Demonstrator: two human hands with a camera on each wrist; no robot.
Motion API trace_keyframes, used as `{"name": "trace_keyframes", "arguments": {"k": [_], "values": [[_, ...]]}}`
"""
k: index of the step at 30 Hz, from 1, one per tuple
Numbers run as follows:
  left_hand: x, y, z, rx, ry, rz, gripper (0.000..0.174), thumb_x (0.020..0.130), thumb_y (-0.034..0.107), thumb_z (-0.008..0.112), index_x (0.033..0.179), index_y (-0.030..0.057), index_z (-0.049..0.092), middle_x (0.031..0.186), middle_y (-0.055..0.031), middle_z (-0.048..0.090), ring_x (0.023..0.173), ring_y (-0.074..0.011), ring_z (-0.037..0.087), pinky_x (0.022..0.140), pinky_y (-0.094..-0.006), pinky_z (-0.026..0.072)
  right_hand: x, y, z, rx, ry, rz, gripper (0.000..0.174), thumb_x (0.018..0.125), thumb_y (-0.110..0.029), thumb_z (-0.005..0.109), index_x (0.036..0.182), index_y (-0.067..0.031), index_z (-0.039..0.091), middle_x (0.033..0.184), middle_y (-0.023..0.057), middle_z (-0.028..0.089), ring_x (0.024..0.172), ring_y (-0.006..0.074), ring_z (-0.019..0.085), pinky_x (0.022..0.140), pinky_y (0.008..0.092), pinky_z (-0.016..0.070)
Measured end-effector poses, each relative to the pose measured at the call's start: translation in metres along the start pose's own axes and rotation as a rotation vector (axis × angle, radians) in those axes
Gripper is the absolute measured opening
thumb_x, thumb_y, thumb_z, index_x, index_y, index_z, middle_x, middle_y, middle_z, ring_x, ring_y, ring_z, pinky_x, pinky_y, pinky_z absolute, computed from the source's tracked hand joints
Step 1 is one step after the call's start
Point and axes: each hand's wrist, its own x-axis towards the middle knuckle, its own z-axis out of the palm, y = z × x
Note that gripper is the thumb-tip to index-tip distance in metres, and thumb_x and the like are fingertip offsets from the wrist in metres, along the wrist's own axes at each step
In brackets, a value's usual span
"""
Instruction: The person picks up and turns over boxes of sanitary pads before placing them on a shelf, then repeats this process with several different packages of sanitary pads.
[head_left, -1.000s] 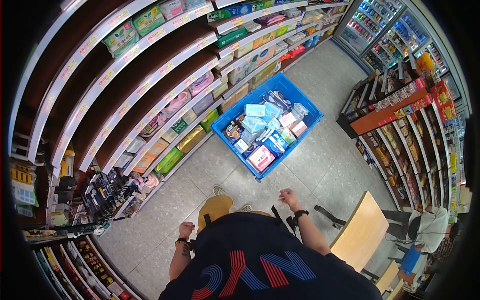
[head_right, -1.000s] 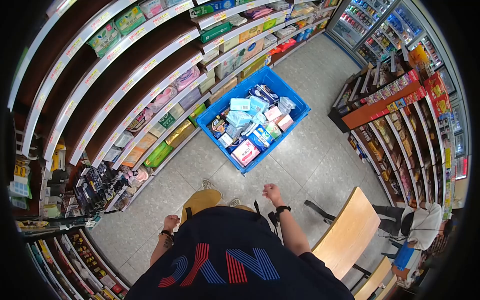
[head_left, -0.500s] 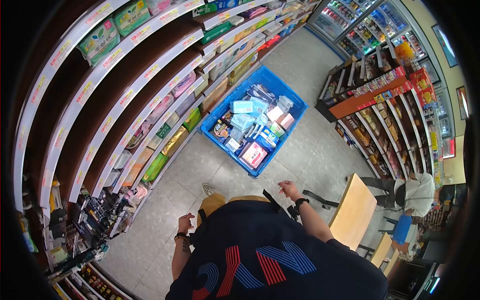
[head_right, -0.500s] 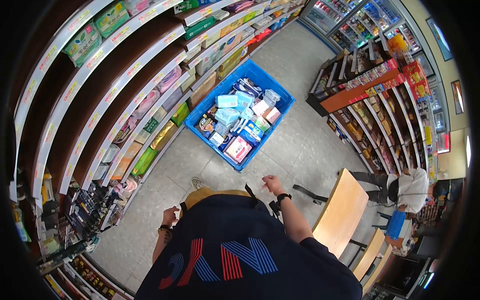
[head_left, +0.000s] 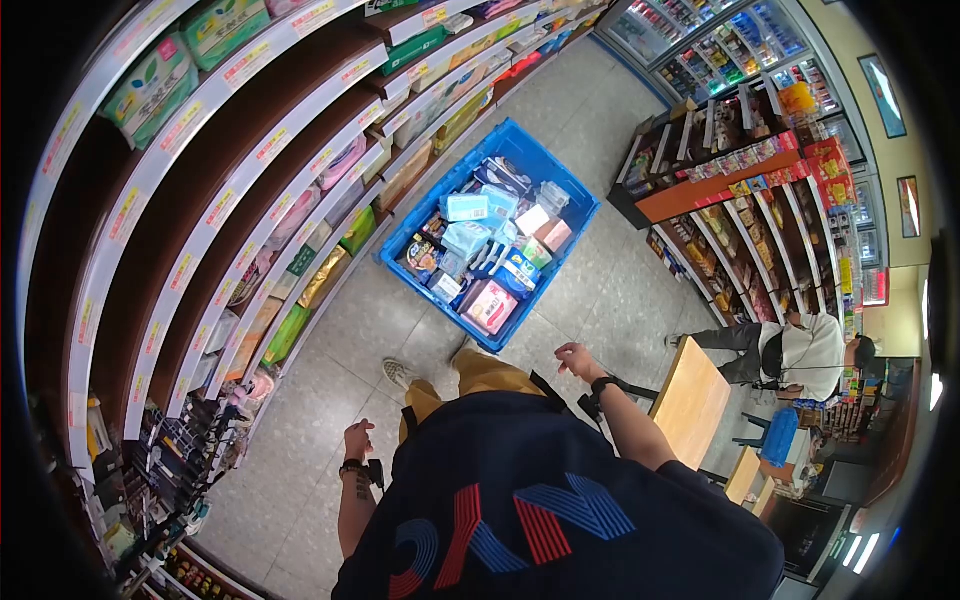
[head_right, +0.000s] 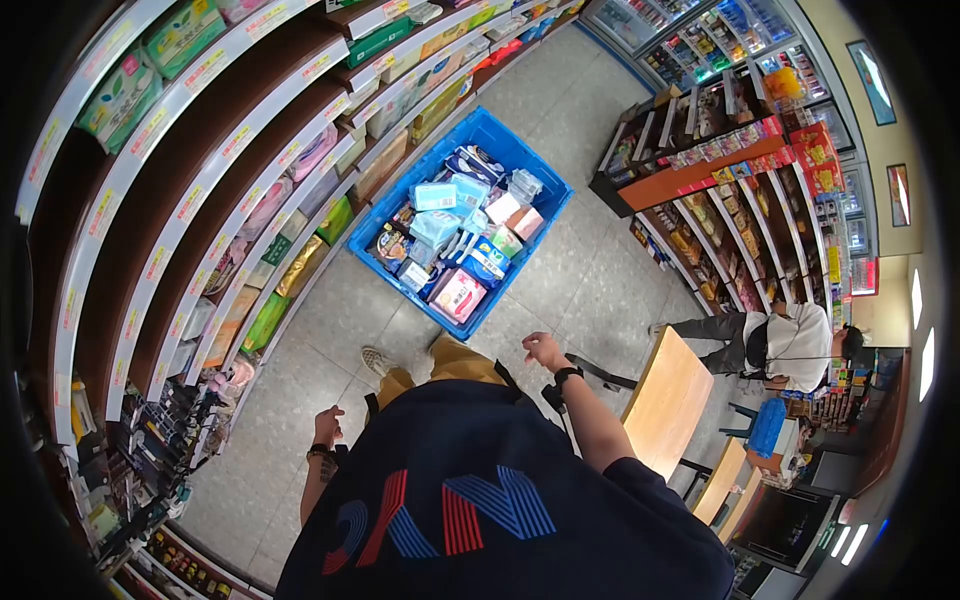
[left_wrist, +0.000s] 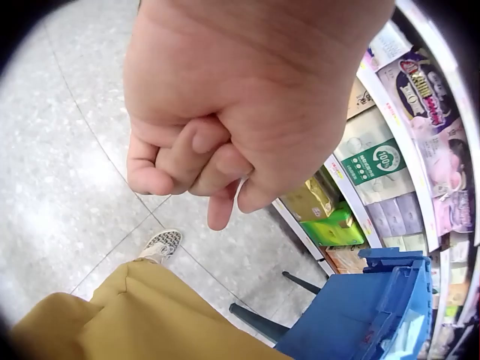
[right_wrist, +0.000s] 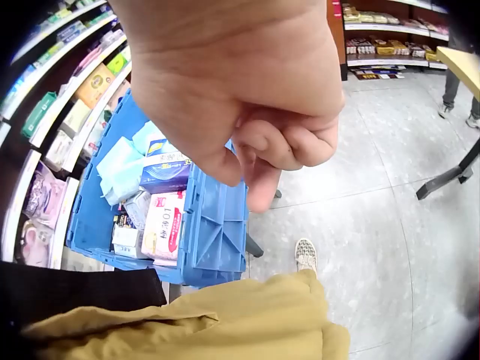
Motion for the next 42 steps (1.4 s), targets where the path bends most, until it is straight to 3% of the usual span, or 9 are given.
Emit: {"name": "trace_keyframes", "arguments": {"k": [2,6,10,17,20,26,35,39,42], "values": [[-0.004,0.004,0.008,0.012,0.009,0.002,0.032,0.094,0.034,0.056,0.090,0.0049,0.069,0.049,0.0044,0.034,0.038,-0.0105,0.036,0.037,-0.0288,0.0364,0.020,-0.003,-0.011,-0.066,-0.020,-0.107,0.027,0.084,-0.020,0.063,0.103,-0.0030,0.071,0.068,0.0101,0.071,0.061,0.0170,0.069,0.065,0.0312,0.0523],[-0.013,0.014,0.028,0.036,0.078,-0.003,0.033,0.092,0.036,0.057,0.090,0.0049,0.069,0.050,0.0039,0.037,0.040,-0.0108,0.039,0.038,-0.0294,0.0380,0.075,-0.027,-0.039,-0.144,-0.037,-0.194,0.024,0.082,-0.016,0.065,0.102,-0.0035,0.070,0.067,0.0074,0.070,0.058,0.0148,0.067,0.057,0.0314,0.0523],[-0.015,0.006,0.058,0.064,0.259,0.009,0.034,0.089,0.038,0.061,0.090,0.0049,0.069,0.055,0.0029,0.041,0.044,-0.0101,0.042,0.040,-0.0299,0.0390,0.143,-0.083,-0.078,-0.361,0.196,-0.509,0.020,0.075,-0.010,0.067,0.094,-0.0019,0.068,0.069,0.0138,0.069,0.065,0.0230,0.069,0.068,0.0364,0.0561],[-0.076,-0.021,0.153,-0.287,0.429,0.102,0.020,0.089,0.027,0.065,0.089,0.0073,0.062,0.059,0.0006,0.051,0.046,-0.0119,0.049,0.043,-0.0296,0.0436,0.261,-0.166,-0.120,-0.590,0.426,-0.787,0.053,0.072,-0.012,0.071,0.122,-0.0074,0.053,0.125,0.0267,0.048,0.108,0.0454,0.051,0.091,0.0503,0.0459],[-0.114,-0.022,0.200,-0.295,0.472,-0.016,0.024,0.091,0.027,0.063,0.093,0.0034,0.061,0.064,-0.0031,0.055,0.052,-0.0129,0.054,0.047,-0.0284,0.0470,0.276,-0.198,-0.118,-0.732,0.316,-0.858,0.070,0.070,-0.016,0.073,0.134,-0.0097,0.045,0.136,0.0213,0.042,0.124,0.0429,0.044,0.098,0.0499,0.0450],[-0.166,-0.034,0.256,-0.395,0.594,-0.100,0.026,0.089,0.027,0.064,0.099,0.0028,0.063,0.072,-0.0052,0.062,0.059,-0.0145,0.060,0.052,-0.0282,0.0498,0.311,-0.215,-0.100,-0.713,0.108,-0.826,0.095,0.062,-0.008,0.084,0.141,-0.0095,0.030,0.136,0.0200,0.039,0.121,0.0456,0.047,0.097,0.0489,0.0472],[-0.148,0.001,0.264,-0.355,0.558,0.054,0.022,0.092,0.022,0.062,0.099,0.0018,0.063,0.077,-0.0058,0.065,0.065,-0.0139,0.063,0.059,-0.0275,0.0512,0.302,-0.236,-0.119,-0.685,0.181,-0.958,0.069,0.057,-0.010,0.084,0.117,-0.0092,0.050,0.115,0.0142,0.059,0.108,0.0393,0.057,0.087,0.0496,0.0492],[-0.128,0.073,0.245,-0.172,0.485,0.439,0.019,0.090,0.017,0.069,0.102,0.0022,0.064,0.080,-0.0030,0.065,0.072,-0.0119,0.063,0.068,-0.0273,0.0524,0.270,-0.249,-0.137,-0.618,0.234,-1.026,0.063,0.058,-0.018,0.088,0.111,-0.0078,0.056,0.115,0.0151,0.063,0.105,0.0347,0.061,0.086,0.0429,0.0509],[-0.178,0.194,0.264,0.087,0.347,0.620,0.041,0.083,0.023,0.079,0.116,0.0061,0.063,0.095,-0.0036,0.066,0.093,-0.0149,0.064,0.082,-0.0307,0.0516,0.183,-0.284,-0.142,-0.235,-0.398,-0.859,0.065,0.062,-0.030,0.092,0.111,-0.0080,0.056,0.107,0.0079,0.064,0.101,0.0214,0.063,0.086,0.0346,0.0511]]}}
